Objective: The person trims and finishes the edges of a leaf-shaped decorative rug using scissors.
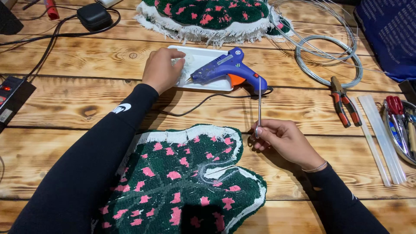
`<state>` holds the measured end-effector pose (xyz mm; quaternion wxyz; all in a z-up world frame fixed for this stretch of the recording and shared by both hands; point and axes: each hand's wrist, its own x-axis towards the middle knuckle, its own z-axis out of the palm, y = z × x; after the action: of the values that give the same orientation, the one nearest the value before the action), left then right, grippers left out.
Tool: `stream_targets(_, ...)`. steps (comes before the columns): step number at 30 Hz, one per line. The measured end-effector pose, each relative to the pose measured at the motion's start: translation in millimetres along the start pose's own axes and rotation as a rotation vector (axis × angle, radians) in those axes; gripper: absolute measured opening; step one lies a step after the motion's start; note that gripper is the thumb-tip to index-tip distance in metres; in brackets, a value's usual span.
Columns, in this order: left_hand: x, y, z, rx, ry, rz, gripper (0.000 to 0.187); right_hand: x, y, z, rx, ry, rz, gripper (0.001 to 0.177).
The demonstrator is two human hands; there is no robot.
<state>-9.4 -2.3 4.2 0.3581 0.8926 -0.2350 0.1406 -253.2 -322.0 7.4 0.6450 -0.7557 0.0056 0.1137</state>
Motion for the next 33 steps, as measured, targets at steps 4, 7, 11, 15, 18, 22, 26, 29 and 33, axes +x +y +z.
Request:
stream_targets(4,-20,24,4,0.173,0.306,0.382,0.018,3,6,5,0.039,0.05,-0.001,0.033)
stream_targets(7,-41,64,0,0.113,0.265,0.429,0.017,6,11,6,0.105,0.099,-0.002,0.032)
stream_targets(11,-68,99,7,-0.319,-0.371,0.224,0.024,7,16,6,0.188,0.094,-0.064,0.032)
stream_targets(15,-84,107,19,-0.342,-0.625,0.175,0.027,6,18,6,0.315,0.073,-0.117,0.035)
stream_targets(18,-87,109,22,-0.289,-0.665,0.091,0.027,5,17,5,0.335,0.089,-0.114,0.038)
stream_targets(22,-88,112,26,-0.309,-0.685,-0.026,0.026,6,21,3,0.342,0.104,-0.108,0.039)
stream_targets(26,-89,109,27,-0.295,-0.605,-0.042,0.023,8,26,-1,0.408,0.079,-0.116,0.04)
stream_targets(29,-76,91,21,-0.278,-0.496,0.004,0.022,9,28,-3,0.493,0.072,-0.107,0.042)
stream_targets(33,-36,62,-1,-0.203,-0.165,0.074,0.021,9,28,-9,0.629,0.068,-0.077,0.046)
